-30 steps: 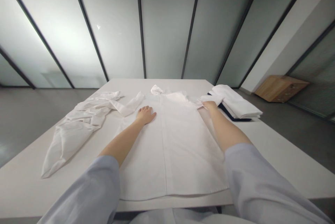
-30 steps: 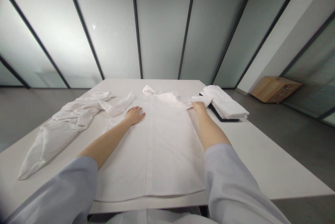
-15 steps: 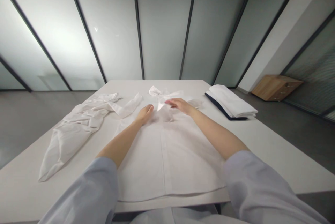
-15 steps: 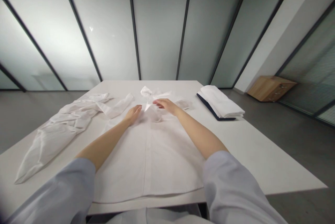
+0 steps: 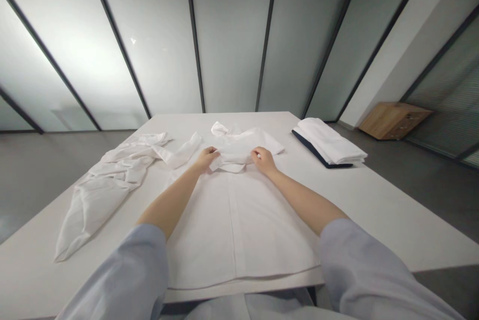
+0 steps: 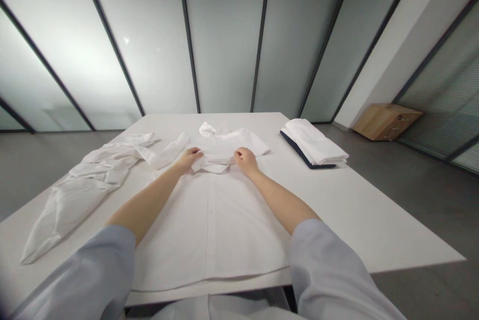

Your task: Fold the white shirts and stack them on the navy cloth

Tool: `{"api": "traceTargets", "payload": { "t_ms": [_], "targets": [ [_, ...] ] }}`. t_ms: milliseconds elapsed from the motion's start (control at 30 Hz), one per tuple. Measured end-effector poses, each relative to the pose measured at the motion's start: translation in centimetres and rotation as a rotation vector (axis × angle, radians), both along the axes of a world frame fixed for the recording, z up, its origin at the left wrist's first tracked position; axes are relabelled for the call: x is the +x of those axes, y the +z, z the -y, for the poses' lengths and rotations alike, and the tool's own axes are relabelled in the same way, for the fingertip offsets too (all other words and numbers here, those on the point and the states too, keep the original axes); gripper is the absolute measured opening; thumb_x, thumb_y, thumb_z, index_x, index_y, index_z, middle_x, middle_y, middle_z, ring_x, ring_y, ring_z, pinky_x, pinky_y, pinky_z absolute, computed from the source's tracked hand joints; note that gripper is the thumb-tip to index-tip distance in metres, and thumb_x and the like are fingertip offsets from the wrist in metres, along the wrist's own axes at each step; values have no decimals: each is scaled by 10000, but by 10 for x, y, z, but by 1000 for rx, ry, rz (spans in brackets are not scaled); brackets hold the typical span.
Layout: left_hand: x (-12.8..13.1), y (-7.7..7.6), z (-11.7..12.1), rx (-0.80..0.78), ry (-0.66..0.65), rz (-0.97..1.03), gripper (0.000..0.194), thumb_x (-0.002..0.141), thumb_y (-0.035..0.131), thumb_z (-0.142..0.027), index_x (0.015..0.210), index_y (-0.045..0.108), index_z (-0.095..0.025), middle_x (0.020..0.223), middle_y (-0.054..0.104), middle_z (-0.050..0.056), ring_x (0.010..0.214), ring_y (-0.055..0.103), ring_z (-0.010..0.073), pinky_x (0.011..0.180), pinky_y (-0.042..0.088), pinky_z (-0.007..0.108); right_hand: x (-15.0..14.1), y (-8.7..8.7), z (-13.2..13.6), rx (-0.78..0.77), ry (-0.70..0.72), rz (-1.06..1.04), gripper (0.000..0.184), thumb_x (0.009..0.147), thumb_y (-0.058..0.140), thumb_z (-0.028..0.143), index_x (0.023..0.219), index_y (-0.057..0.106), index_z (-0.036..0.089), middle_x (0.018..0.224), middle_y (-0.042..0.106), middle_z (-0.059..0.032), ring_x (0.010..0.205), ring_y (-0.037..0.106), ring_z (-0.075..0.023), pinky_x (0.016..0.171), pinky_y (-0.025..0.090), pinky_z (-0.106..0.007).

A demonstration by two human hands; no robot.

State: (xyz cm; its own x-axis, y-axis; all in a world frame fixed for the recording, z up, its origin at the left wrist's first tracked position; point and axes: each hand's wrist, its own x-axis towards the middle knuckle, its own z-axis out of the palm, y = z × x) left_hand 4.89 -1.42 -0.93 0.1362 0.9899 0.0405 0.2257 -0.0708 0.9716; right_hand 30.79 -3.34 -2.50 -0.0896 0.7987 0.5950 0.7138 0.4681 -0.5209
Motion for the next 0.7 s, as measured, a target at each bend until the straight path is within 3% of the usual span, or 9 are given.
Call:
{"api": "traceTargets", "payload": {
  "t_ms": [100, 167, 233, 333, 500, 600, 700],
  "targets": [
    [-3, 14, 5, -177, -113, 467, 303, 632, 660, -314, 906, 603, -197, 758, 668, 6, 732, 671, 220, 671, 547, 325, 9, -5, -10, 48, -87, -148, 217, 814, 454, 256, 690, 624, 200, 748, 649, -44, 755, 576, -193, 736, 437, -298],
    [-4, 21, 9, -275, -170, 603, 311, 621, 631, -322, 900, 599, -189, 737, 656, 12, 721, 671, 232, 658, 549, 337, 14, -7, -14, 13, -120, -196, 229, 818, 439, 273, 694, 619, 203, 739, 645, -39, 752, 576, -199, 739, 443, -312],
    [-3, 24, 13, -338, -199, 632, 338, 618, 591, -319, 925, 606, -178, 751, 660, 26, 754, 673, 254, 668, 549, 354, 16, -9, -14, -16, -99, -192, 228, 827, 440, 296, 731, 626, 204, 762, 651, -40, 774, 581, -205, 756, 450, -326],
    [-2, 21, 16, -335, -207, 671, 446, 604, 525, -295, 1028, 607, -181, 841, 687, 35, 841, 669, 276, 730, 545, 394, 11, -8, -7, 34, 54, -50, 207, 820, 508, 335, 882, 652, 200, 911, 673, -65, 896, 587, -228, 852, 445, -369],
    [2, 15, 18, -326, -338, 730, 520, 599, 486, -306, 1083, 603, -156, 943, 705, 81, 948, 646, 311, 850, 499, 478, -25, 0, 15, 154, 287, 275, 492, 764, 653, 368, 1217, 577, 192, 1223, 605, -122, 1124, 523, -278, 978, 380, -428],
    [7, 16, 21, -281, -399, 667, 470, 660, 530, -343, 1083, 622, -160, 962, 709, 86, 961, 640, 295, 861, 484, 449, -46, 6, 19, 145, 286, 345, 486, 790, 643, 347, 1242, 568, 185, 1243, 593, -129, 1138, 514, -277, 971, 375, -413],
    [13, 16, 24, -188, -433, 561, 478, 735, 588, -451, 1131, 616, -185, 1037, 699, 79, 994, 631, 266, 864, 468, 394, -58, 12, 11, 94, 203, 306, 335, 822, 609, 310, 1129, 637, 180, 1127, 643, -113, 1046, 554, -261, 914, 398, -384]
  ]
}}
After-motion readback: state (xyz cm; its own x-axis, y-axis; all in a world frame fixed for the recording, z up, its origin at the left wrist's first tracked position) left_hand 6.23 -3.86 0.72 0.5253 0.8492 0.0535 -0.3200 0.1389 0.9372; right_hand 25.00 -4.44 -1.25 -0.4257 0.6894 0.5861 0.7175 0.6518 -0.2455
